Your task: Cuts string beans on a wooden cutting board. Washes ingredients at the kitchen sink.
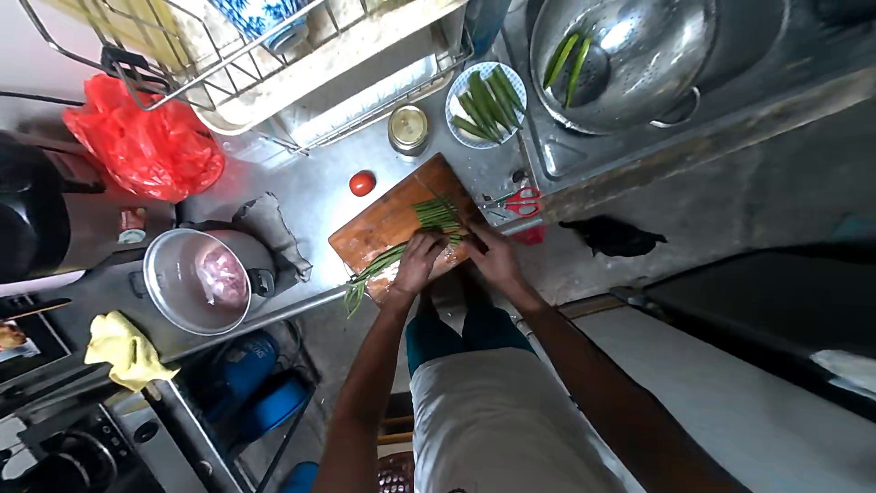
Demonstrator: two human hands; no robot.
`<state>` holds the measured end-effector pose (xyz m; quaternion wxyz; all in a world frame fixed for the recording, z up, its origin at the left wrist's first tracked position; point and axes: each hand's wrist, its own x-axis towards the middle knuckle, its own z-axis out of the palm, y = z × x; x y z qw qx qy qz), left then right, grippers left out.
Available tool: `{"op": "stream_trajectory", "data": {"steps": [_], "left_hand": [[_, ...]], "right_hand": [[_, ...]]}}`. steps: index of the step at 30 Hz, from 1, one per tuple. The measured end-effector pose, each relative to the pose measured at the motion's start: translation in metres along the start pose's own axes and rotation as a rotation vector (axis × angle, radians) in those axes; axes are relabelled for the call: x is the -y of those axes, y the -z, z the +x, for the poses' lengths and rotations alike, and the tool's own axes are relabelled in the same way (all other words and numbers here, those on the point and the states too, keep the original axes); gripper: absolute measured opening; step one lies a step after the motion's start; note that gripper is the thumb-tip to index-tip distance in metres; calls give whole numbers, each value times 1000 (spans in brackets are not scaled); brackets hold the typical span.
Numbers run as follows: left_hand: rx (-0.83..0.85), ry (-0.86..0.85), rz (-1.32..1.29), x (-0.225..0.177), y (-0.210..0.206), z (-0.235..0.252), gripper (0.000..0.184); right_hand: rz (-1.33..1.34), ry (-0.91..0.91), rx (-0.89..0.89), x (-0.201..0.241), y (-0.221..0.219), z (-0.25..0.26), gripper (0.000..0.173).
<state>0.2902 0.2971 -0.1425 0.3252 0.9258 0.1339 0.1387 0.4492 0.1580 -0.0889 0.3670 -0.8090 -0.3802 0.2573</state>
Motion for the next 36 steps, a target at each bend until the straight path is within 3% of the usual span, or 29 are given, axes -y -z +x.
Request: {"op": "stream_trajectory", "data": {"steps": [6,9,20,25,32,36], "left_hand": [[2,44,-28,-3,7,0,15],[42,44,-41,2,14,-6,22],[-84,105,30,17,30,-35,22],[-61,85,27,18,33,-34,24],[-38,68,34,19,32,-36,24],[-25,75,53,20,31,-38,23]], "right_hand": [[12,39,-54,-22,-42,-12,39],[-29,-6,-69,-22,-45,-12,39],[-77,-9,-63,-19,-43,-9,37],[-61,-62,-38,5,-23,-20,48],[-249,-11,-15,35,-22,-68,41],[-289,-70,157,54,-26,-84,52]]}}
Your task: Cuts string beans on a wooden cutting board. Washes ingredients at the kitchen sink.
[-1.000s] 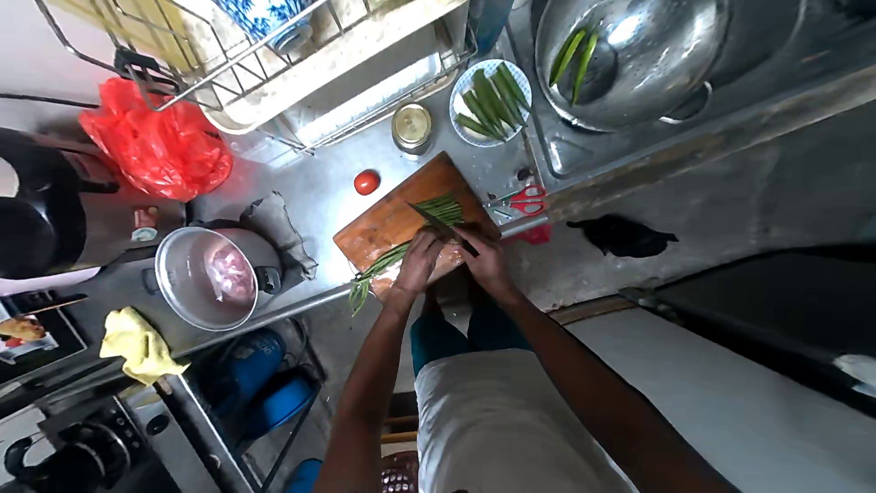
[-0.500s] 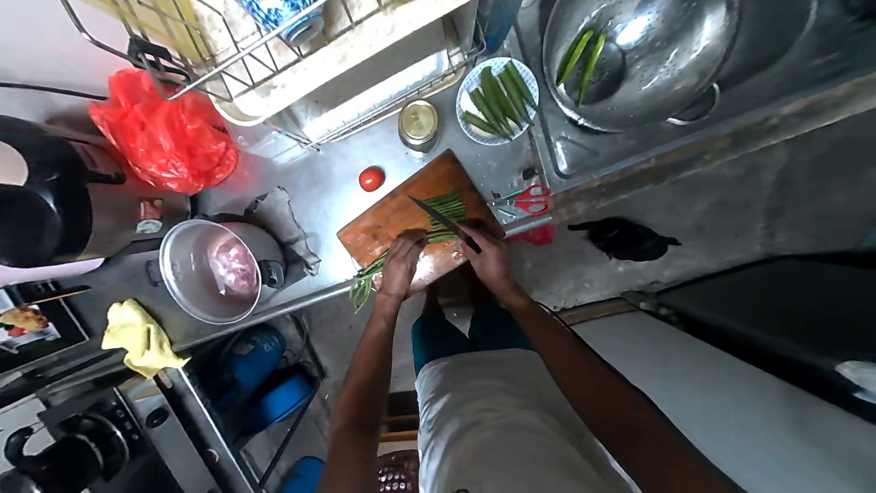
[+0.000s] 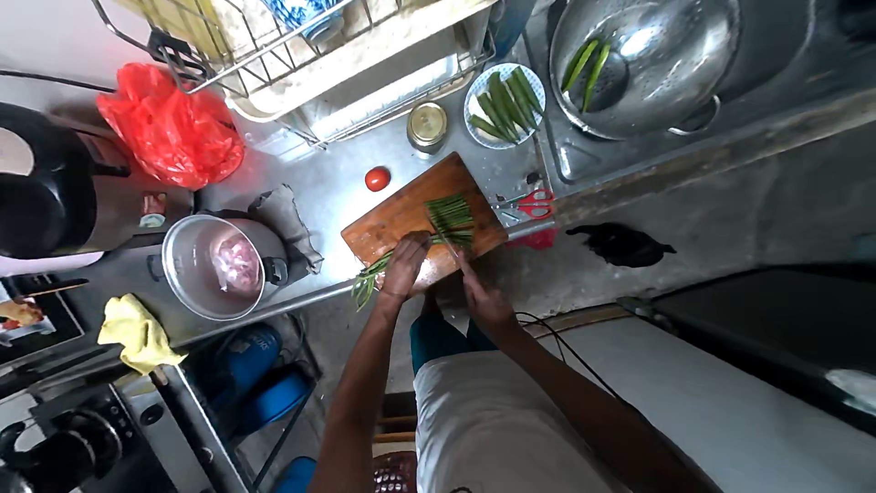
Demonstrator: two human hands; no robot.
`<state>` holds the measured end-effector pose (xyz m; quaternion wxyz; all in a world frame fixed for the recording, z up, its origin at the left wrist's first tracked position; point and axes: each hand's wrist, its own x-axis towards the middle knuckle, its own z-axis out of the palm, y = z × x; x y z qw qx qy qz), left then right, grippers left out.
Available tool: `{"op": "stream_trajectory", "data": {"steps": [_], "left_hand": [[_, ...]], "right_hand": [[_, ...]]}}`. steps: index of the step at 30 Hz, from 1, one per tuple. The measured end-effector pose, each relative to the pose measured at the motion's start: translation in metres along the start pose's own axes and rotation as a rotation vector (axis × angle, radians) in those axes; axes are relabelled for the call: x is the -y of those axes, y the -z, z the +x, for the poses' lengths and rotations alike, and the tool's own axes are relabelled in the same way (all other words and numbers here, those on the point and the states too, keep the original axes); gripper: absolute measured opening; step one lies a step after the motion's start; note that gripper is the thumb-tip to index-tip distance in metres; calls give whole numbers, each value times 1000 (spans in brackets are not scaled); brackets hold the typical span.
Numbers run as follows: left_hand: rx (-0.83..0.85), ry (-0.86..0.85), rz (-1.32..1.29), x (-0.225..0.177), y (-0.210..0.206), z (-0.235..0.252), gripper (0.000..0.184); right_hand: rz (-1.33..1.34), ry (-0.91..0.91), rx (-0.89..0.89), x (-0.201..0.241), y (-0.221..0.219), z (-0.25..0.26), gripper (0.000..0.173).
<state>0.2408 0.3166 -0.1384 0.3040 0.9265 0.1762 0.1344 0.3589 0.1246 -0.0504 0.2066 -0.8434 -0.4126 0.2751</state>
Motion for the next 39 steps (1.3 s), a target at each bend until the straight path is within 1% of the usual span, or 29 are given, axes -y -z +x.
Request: {"op": "stream_trajectory", "data": {"steps": [4,6,9,13,17,20,21,22,25,26,29,31,34,36,38,39], "left_hand": [[2,-5,-10,-1,0,1,23],[2,-6,-7,0,1,1,24],[-8,-13,-15,1,0,0,23],[-20,-17,-18,0,-1,1,23],[-9,-21,-18,1,-2,-1,24],[25,-10,-24,1,0,1,25],[33,-9,-25,1,1,1,25],[32,-8,-25,1,1,1,25],[32,-3,-44,2,0,-1,25],[39,-2,-55,2,0,-1,25],[99,18,-68,0,6,-2,29],[105,2,-39,-1,9,-4,29],[103,-6,68,0,12,-7,35],[112,-2,78,1,13,-11,36],[120,6,54,3,15,-13,36],[115,11,46,4,15,-16,37]], "right_hand": [[-59,-123,182,11,2,-2,55],[-100,-169,231,16,3,-1,56],[-163,-210,259,24,5,-2,59],[-225,-218,231,34,8,-7,63],[-241,-273,313,44,10,-4,69],[-240,-294,365,47,5,9,69],[-240,-281,356,46,0,12,68],[-238,-250,309,42,-7,14,66],[-196,-88,12,13,-44,9,57],[-169,-55,-48,4,-52,8,55],[-146,-21,-68,-4,-58,7,55],[-156,-17,-60,-2,-53,8,56],[-101,-74,22,0,-26,15,54],[-42,-101,-3,-6,-11,20,57],[-22,-54,-87,-19,-3,30,50],[-19,-43,-70,-26,1,38,46]]}}
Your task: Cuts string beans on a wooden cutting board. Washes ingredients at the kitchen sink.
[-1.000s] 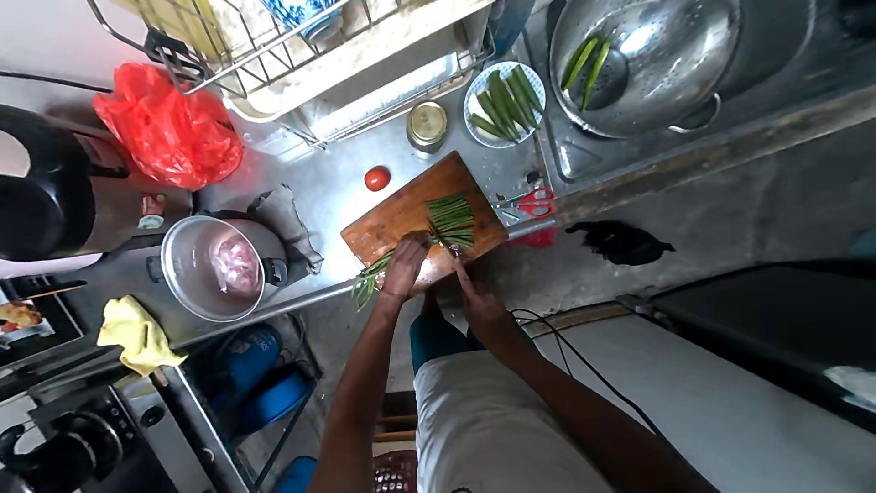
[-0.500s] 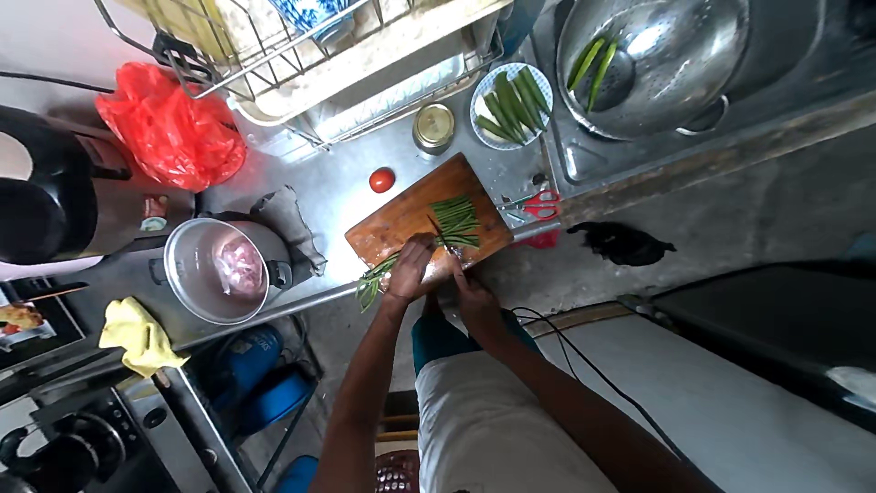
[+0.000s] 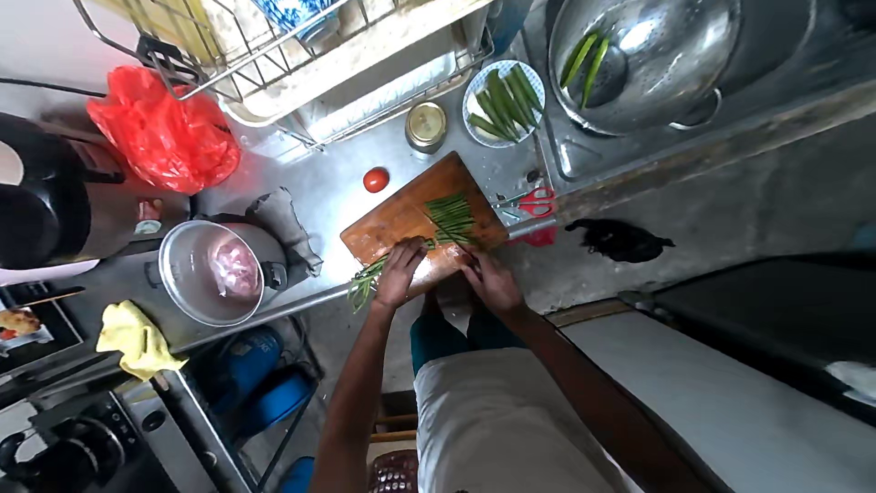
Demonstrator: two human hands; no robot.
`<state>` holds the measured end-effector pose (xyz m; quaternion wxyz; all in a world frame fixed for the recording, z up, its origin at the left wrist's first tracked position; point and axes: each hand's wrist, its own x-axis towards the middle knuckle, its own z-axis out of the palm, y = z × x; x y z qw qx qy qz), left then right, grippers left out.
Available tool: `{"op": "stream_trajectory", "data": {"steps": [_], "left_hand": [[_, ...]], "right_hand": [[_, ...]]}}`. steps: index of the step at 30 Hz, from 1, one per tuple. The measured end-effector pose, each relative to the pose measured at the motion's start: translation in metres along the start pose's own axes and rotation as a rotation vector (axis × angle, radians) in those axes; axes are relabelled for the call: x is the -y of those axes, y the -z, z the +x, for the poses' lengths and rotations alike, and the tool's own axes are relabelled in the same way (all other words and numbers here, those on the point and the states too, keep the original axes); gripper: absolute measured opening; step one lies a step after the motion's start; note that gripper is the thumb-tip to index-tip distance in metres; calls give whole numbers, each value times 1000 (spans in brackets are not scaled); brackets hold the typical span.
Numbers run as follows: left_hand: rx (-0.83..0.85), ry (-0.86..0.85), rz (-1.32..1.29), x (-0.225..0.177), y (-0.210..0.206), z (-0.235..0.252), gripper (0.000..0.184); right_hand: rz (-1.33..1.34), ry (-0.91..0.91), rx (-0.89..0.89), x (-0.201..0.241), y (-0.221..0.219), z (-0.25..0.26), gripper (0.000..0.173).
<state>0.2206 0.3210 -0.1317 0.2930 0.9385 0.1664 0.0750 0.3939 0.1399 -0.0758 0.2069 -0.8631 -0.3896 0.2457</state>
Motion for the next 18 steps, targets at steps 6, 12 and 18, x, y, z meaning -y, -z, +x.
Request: {"op": "stream_trajectory", "data": {"steps": [6,12,18], "left_hand": [[-43,24,44,1,-1,-9,34],[-133,64,91,1,-6,-13,30],[-197,44,56,-4,-18,-13,31]], "right_hand": [[-80,283,12,-34,-2,55,37],[-136,284,84,-22,0,79,34],[-163,233,90,-10,-2,98,31]]}}
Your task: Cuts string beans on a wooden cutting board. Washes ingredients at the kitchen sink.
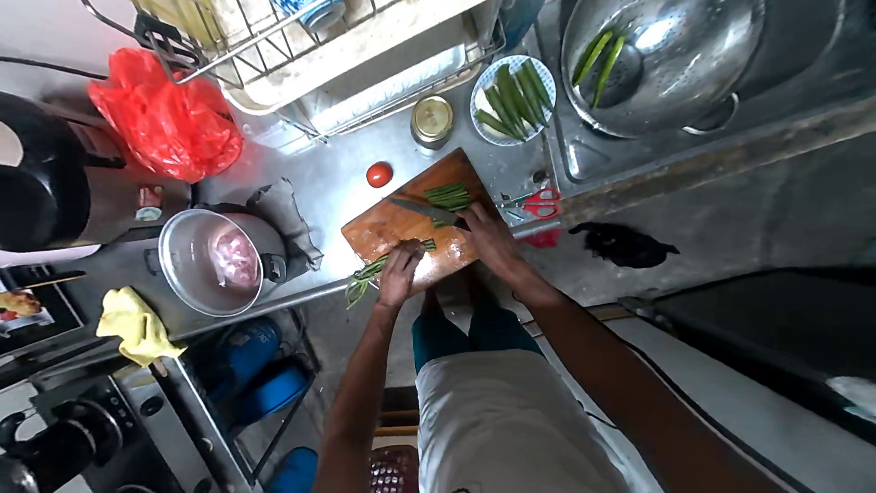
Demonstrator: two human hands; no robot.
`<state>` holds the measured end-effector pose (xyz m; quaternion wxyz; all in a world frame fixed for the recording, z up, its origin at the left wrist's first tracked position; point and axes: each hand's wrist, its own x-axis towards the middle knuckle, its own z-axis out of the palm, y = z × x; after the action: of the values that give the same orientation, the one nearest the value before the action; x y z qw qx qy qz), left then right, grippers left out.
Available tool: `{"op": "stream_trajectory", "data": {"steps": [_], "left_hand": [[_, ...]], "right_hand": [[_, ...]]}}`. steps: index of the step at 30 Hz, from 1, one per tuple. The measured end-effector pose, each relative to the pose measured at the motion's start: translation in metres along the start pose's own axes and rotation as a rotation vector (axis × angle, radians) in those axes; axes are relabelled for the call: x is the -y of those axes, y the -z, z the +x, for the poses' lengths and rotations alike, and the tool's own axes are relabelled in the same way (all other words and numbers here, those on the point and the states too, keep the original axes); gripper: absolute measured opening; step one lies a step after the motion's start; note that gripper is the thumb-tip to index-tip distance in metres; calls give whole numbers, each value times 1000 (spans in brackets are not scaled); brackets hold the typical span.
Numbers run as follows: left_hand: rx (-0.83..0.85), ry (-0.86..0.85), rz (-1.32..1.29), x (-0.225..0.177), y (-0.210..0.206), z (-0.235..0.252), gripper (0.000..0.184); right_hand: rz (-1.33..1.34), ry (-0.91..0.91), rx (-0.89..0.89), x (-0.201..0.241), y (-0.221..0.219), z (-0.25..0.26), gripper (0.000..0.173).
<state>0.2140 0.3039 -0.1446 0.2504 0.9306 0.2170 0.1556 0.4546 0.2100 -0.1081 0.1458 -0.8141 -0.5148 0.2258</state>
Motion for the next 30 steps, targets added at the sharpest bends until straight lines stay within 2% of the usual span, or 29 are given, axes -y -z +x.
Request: {"op": "stream_trajectory", "data": {"steps": [5,8,10,12,16,18,20,25,30], "left_hand": [[30,-28,-74,-20,-14,23,33],[33,-14,-91,-29,-23,33,31],[32,-4,-78,-30,-26,33,29],[28,-7,-32,-32,-26,31,29],[29,41,81,-34,-25,23,41],[18,46,44,-32,-24,20,41],[11,49,-10,-29,-21,21,38],[-26,41,55,-28,-19,17,31],[-27,15,-17,-32,-23,27,30]], "right_hand": [[172,-20,-59,2,12,1,41],[274,-36,-144,3,24,-19,41],[304,-86,-132,8,26,-38,45],[314,-129,-72,15,22,-58,50],[297,0,-176,27,-4,-99,43],[291,-44,-122,35,-11,-111,44],[280,-106,-75,41,-15,-117,45],[295,-139,-106,39,-20,-123,45],[302,-129,-136,31,-19,-125,45]]}}
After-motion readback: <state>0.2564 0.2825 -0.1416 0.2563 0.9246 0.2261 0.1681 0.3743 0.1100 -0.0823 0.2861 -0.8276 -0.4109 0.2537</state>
